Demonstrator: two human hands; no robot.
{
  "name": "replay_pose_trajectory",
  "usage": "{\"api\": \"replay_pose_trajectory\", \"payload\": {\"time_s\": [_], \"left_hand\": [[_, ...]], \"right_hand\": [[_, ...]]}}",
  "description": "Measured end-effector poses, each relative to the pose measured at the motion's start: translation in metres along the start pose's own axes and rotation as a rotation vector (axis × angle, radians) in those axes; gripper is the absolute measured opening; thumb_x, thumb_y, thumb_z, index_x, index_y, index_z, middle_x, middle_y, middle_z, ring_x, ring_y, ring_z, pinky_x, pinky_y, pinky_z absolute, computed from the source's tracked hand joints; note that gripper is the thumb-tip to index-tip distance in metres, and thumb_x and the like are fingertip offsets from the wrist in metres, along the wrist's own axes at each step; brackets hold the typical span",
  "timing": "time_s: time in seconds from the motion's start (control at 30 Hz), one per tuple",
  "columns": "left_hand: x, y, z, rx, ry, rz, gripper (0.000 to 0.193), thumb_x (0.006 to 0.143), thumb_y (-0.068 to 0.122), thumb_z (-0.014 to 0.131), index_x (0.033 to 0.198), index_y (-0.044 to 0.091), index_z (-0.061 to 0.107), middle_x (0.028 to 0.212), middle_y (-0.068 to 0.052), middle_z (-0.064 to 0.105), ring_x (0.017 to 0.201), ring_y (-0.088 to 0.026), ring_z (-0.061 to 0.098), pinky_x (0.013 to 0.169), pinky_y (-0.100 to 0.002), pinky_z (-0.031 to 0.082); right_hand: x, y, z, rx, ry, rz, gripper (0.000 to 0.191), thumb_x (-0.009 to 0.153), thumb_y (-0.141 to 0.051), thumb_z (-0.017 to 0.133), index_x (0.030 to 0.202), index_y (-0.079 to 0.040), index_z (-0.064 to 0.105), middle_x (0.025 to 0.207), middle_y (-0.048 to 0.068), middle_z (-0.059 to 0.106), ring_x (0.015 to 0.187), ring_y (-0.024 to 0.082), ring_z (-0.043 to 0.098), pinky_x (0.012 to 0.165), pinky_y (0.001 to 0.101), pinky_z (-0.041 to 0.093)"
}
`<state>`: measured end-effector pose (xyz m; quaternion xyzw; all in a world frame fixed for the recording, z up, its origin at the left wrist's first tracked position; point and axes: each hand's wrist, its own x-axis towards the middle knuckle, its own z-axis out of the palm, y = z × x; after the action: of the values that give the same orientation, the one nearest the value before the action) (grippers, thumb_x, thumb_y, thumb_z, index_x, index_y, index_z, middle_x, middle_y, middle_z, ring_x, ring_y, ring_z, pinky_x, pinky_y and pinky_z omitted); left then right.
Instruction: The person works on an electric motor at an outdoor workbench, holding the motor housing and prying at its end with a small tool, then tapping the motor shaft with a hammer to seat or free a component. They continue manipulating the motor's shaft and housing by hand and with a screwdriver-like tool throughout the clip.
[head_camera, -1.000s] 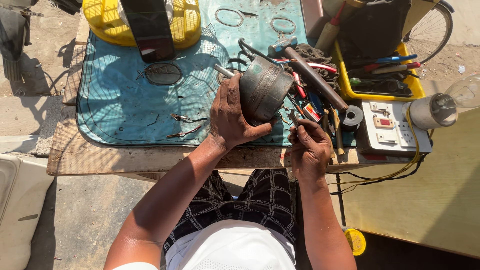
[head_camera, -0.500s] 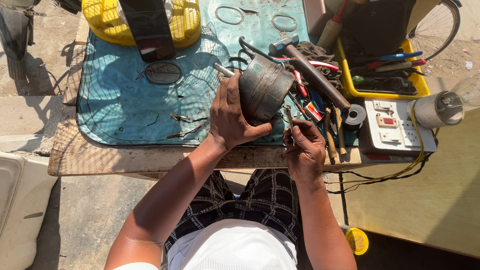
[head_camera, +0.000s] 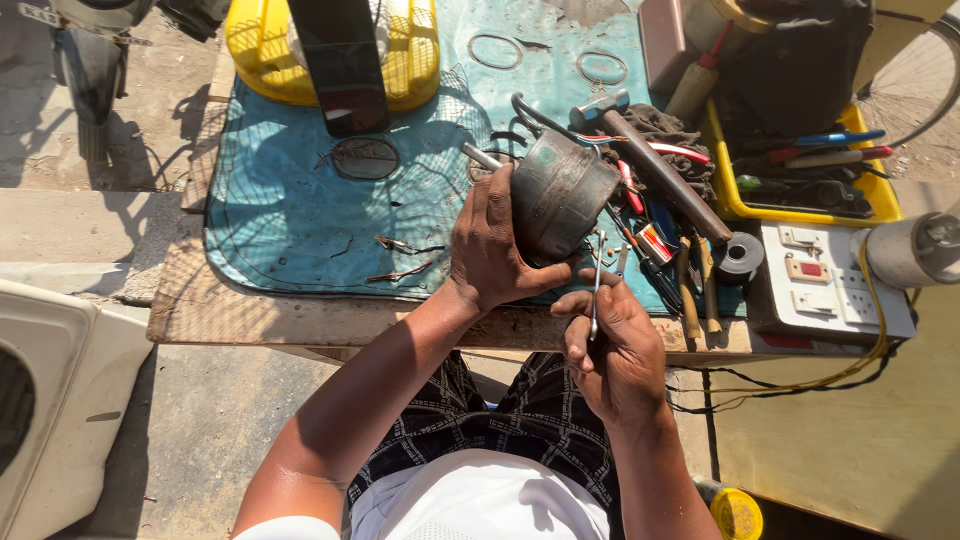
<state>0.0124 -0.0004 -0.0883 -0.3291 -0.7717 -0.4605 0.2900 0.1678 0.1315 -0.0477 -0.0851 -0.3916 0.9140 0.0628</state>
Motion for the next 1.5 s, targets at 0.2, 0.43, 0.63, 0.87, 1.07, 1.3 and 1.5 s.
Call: {"api": "replay_pose_trajectory", "payload": {"time_s": [0.2,0.43,0.63,0.87,1.07,1.3,1.5], "left_hand": [[0.000,-0.003,0.001,0.011,0.024,0.017,0.123,0.066,0.069,0.084,0.148,-0.007,0.034,0.129,-0.025,0.053,0.116,-0.043,0.059,0.103,-0.052,0.051],[-0.002,-0.006,0.006,0.026,0.018,0.009,0.121,0.066,0.067,0.082,0.148,-0.008,0.036,0.131,-0.025,0.053,0.116,-0.042,0.060,0.102,-0.051,0.052],[-0.001,-0.006,0.004,-0.027,0.038,0.022,0.119,0.065,0.064,0.083,0.148,-0.007,0.036,0.129,-0.024,0.054,0.115,-0.042,0.060,0.101,-0.051,0.053],[0.001,-0.002,0.005,-0.010,0.029,0.010,0.115,0.066,0.065,0.083,0.146,-0.006,0.038,0.126,-0.023,0.054,0.112,-0.041,0.061,0.098,-0.050,0.054],[-0.001,0.002,0.006,-0.012,0.037,0.000,0.115,0.068,0.066,0.083,0.146,-0.006,0.037,0.127,-0.023,0.053,0.113,-0.042,0.061,0.098,-0.049,0.055],[-0.001,0.002,0.005,-0.015,0.012,-0.010,0.119,0.068,0.069,0.084,0.146,-0.008,0.037,0.126,-0.024,0.052,0.112,-0.042,0.060,0.096,-0.050,0.054],[0.002,0.003,0.009,0.037,0.028,0.001,0.122,0.069,0.068,0.085,0.149,-0.008,0.033,0.128,-0.025,0.051,0.114,-0.043,0.059,0.098,-0.050,0.053]], "right_hand": [[-0.006,-0.010,0.012,-0.505,-0.065,-0.117,0.018,0.112,-0.016,0.057,0.118,0.000,0.061,0.093,0.009,0.061,0.071,0.013,0.063,0.058,0.0238,0.050],[-0.003,-0.035,0.026,-1.482,-0.202,-0.437,0.023,0.096,-0.019,0.071,0.111,-0.003,0.063,0.089,0.008,0.070,0.077,0.011,0.074,0.062,0.0251,0.054],[0.034,-0.068,0.027,-1.694,-0.257,-0.924,0.033,0.092,-0.018,0.082,0.113,0.000,0.064,0.068,0.009,0.062,0.061,0.014,0.062,0.057,0.0294,0.046],[0.129,-0.077,-0.023,-0.876,0.060,-0.492,0.038,0.108,-0.042,0.062,0.093,-0.007,0.063,0.063,-0.005,0.054,0.052,0.002,0.050,0.046,0.0203,0.034],[0.101,-0.027,-0.060,-0.797,0.399,-0.329,0.047,0.107,-0.043,0.056,0.076,-0.007,0.061,0.059,-0.005,0.049,0.049,0.004,0.042,0.044,0.0230,0.031],[0.018,0.021,-0.025,-0.480,0.169,-0.185,0.024,0.109,-0.028,0.055,0.100,-0.006,0.060,0.067,-0.005,0.048,0.054,0.001,0.041,0.045,0.0195,0.033],[0.025,0.029,0.005,-0.317,0.037,-0.256,0.014,0.107,-0.018,0.050,0.112,-0.005,0.047,0.083,0.006,0.058,0.071,0.014,0.065,0.066,0.0301,0.059]]}}
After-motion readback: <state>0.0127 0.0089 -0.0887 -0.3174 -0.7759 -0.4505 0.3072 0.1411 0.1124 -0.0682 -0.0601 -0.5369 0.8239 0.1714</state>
